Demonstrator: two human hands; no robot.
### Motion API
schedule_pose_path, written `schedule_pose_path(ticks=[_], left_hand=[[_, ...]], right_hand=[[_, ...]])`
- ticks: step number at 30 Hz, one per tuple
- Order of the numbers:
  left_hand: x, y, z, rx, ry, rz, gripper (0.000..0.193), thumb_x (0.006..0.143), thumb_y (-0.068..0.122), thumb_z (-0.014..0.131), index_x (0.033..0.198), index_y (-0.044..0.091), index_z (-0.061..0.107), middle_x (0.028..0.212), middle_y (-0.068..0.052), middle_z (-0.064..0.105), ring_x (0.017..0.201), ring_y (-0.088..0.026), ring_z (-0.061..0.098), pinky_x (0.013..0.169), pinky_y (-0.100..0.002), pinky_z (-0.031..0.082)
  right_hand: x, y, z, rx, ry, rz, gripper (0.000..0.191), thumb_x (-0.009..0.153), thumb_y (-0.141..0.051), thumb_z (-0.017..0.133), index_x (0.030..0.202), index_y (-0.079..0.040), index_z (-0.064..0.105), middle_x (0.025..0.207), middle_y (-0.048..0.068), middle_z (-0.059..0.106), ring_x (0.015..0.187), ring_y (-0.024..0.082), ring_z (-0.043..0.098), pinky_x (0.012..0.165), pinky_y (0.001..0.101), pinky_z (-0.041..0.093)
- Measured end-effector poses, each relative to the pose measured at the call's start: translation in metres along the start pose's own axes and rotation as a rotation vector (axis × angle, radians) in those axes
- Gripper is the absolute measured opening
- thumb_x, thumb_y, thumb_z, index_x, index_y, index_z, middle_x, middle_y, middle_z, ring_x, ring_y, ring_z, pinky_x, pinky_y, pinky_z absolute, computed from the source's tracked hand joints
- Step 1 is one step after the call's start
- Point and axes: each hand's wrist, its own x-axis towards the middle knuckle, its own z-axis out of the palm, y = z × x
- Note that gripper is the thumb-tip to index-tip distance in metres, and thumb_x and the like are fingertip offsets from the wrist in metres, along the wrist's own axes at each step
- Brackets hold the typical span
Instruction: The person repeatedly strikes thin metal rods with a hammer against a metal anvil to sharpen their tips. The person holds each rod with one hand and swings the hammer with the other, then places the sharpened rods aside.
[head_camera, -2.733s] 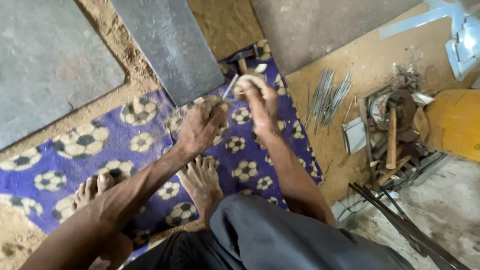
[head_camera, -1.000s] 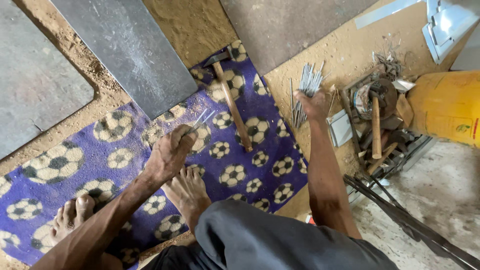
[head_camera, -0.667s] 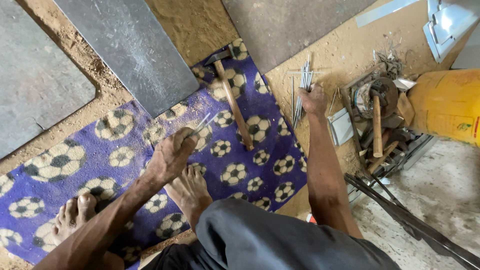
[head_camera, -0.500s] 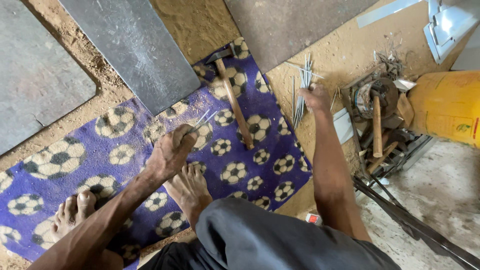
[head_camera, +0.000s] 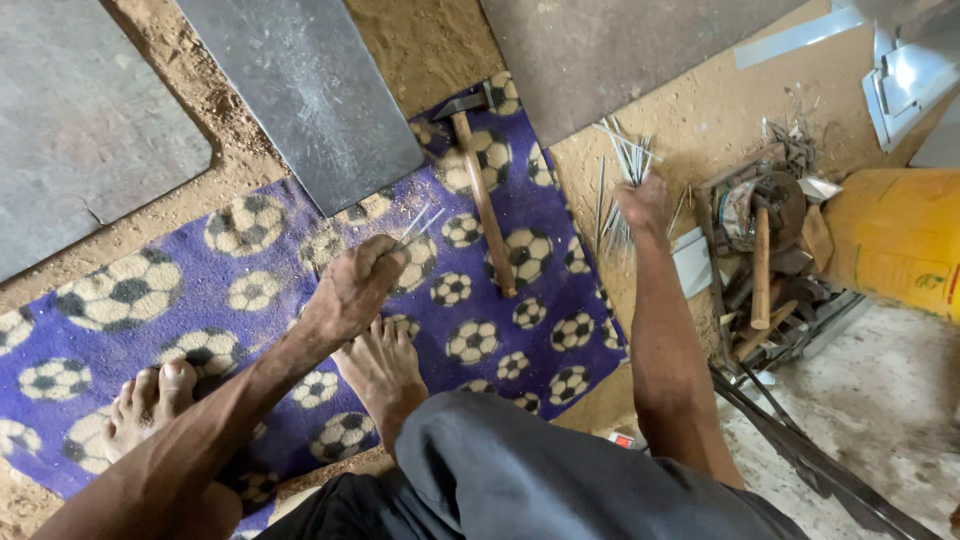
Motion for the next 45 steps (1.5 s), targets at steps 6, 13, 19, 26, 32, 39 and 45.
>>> schedule_pose_path(ticks=[6, 13, 19, 26, 32, 39, 45], left_hand=[[-0.005, 0.001, -0.007, -0.223, -0.001, -0.074, 0.033, 0.107, 0.031, 0.046, 0.096, 0.004, 0.061, 0.073, -0.007, 0.061, 0.061, -0.016, 0.06, 0.053, -0.033, 0.056], [0.006, 0.006, 0.018, -0.522, -0.06, -0.087, 0.029, 0.103, 0.034, 0.047, 0.104, 0.006, 0.058, 0.087, -0.011, 0.069, 0.077, -0.023, 0.071, 0.07, -0.038, 0.065], [0.013, 0.024, 0.036, -0.583, -0.054, 0.065, 0.067, 0.098, 0.056, 0.059, 0.139, 0.005, 0.047, 0.124, -0.005, 0.058, 0.114, -0.021, 0.059, 0.095, -0.047, 0.055], [-0.011, 0.051, 0.019, -0.441, 0.307, 0.039, 0.072, 0.089, 0.054, 0.067, 0.133, 0.0, 0.049, 0.097, -0.022, 0.062, 0.09, -0.033, 0.063, 0.077, -0.047, 0.056], [-0.018, 0.033, 0.006, -0.216, 0.397, 0.302, 0.066, 0.103, 0.056, 0.054, 0.142, 0.003, 0.043, 0.112, -0.016, 0.061, 0.104, -0.025, 0.063, 0.09, -0.042, 0.053], [-0.009, -0.001, 0.011, -0.238, 0.366, 0.493, 0.089, 0.1, 0.06, 0.065, 0.151, -0.006, 0.035, 0.137, -0.031, 0.049, 0.129, -0.042, 0.05, 0.109, -0.055, 0.044], [0.009, -0.004, 0.012, -0.242, 0.342, 0.055, 0.07, 0.094, 0.053, 0.058, 0.139, 0.001, 0.049, 0.124, -0.024, 0.064, 0.115, -0.035, 0.065, 0.099, -0.049, 0.056]], right_hand=[[-0.009, 0.027, 0.008, 0.159, -0.052, 0.041, 0.031, 0.085, -0.031, 0.069, 0.097, -0.002, 0.073, 0.082, 0.017, 0.071, 0.074, 0.029, 0.069, 0.069, 0.0454, 0.055], [-0.078, 0.025, 0.027, 0.844, -0.253, 0.313, 0.023, 0.091, -0.026, 0.06, 0.1, -0.007, 0.071, 0.068, 0.0, 0.059, 0.055, 0.011, 0.053, 0.047, 0.0278, 0.04], [-0.16, -0.057, 0.082, 1.085, -0.338, -0.234, 0.028, 0.095, -0.015, 0.054, 0.115, 0.001, 0.067, 0.087, 0.004, 0.068, 0.073, 0.011, 0.065, 0.061, 0.0245, 0.055], [-0.21, -0.144, 0.114, 1.046, -0.166, -0.66, 0.036, 0.106, -0.028, 0.046, 0.124, 0.0, 0.057, 0.095, 0.005, 0.063, 0.08, 0.013, 0.064, 0.063, 0.0277, 0.055], [-0.221, -0.169, 0.109, 1.134, -0.163, -0.837, 0.042, 0.113, -0.037, 0.039, 0.132, 0.0, 0.049, 0.105, 0.006, 0.059, 0.091, 0.015, 0.064, 0.07, 0.0296, 0.056], [-0.226, -0.175, 0.123, 1.211, -0.304, -0.845, 0.042, 0.114, -0.034, 0.049, 0.131, 0.004, 0.052, 0.116, 0.013, 0.061, 0.103, 0.021, 0.063, 0.082, 0.037, 0.058], [-0.226, -0.179, 0.112, 1.031, -0.431, -0.666, 0.038, 0.109, -0.031, 0.034, 0.119, -0.004, 0.059, 0.101, 0.006, 0.067, 0.084, 0.016, 0.07, 0.07, 0.033, 0.06]])
